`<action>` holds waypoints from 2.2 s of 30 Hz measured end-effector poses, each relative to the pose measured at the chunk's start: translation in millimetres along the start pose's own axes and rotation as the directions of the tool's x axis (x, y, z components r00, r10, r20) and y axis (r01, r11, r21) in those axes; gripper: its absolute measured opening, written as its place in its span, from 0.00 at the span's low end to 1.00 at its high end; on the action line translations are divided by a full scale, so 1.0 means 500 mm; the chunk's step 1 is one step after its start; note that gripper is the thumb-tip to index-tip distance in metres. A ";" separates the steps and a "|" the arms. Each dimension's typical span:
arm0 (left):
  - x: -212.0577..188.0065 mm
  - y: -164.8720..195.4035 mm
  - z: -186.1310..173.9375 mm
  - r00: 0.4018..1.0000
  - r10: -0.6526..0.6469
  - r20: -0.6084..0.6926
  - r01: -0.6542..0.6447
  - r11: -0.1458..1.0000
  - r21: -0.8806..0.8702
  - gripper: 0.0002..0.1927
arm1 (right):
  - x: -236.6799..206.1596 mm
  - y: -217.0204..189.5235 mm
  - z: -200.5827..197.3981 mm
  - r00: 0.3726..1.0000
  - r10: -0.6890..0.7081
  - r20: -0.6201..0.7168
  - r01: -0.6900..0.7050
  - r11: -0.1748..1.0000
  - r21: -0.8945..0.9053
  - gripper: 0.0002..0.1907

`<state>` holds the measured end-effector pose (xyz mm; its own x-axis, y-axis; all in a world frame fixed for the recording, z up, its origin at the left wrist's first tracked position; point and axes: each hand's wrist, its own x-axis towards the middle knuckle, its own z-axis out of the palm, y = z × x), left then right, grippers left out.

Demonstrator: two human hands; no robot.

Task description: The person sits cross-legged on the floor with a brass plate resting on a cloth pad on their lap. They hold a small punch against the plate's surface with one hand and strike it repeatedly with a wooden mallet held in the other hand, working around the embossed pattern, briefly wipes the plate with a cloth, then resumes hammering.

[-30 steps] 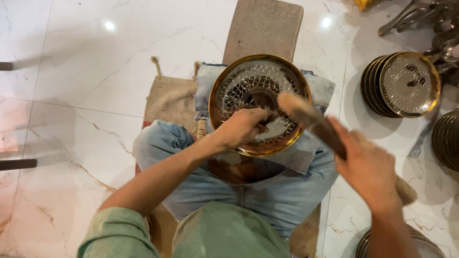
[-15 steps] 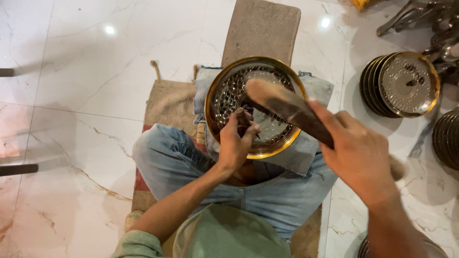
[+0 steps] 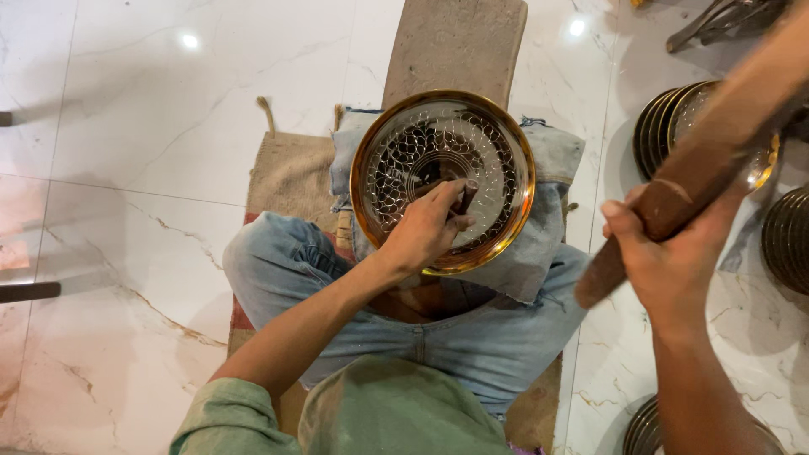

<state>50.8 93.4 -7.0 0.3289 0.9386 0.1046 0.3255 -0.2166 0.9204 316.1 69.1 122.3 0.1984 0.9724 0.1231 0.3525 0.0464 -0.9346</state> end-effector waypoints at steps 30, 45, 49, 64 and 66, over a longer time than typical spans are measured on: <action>0.017 -0.018 -0.024 0.972 0.146 0.183 -0.137 0.989 -0.063 0.20 | -0.030 0.011 -0.003 0.927 0.235 0.291 0.160 0.454 -0.877 0.42; -0.049 0.008 0.005 0.988 0.062 -0.142 -0.060 0.998 0.019 0.16 | -0.012 -0.090 0.059 0.835 -0.011 0.550 0.537 0.239 -0.809 0.43; 0.003 0.006 -0.005 0.994 0.015 0.109 -0.008 0.998 -0.062 0.20 | -0.031 -0.011 0.033 0.927 -0.186 0.325 0.364 0.649 -0.668 0.45; 0.047 0.001 -0.020 0.884 0.314 0.345 -0.299 0.949 -0.099 0.24 | -0.120 0.129 -0.038 0.972 0.101 0.214 0.098 0.649 -0.754 0.42; 0.068 0.004 -0.031 0.825 0.313 0.470 -0.304 0.948 -0.098 0.25 | -0.168 0.162 -0.019 0.990 0.081 0.113 0.015 0.748 -0.663 0.40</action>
<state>48.6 129.1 4.3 0.7903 0.5802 0.1970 0.1218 -0.4638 0.8775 336.6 -11.0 39.1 0.1218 0.9925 0.0088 0.8733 -0.1029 -0.4761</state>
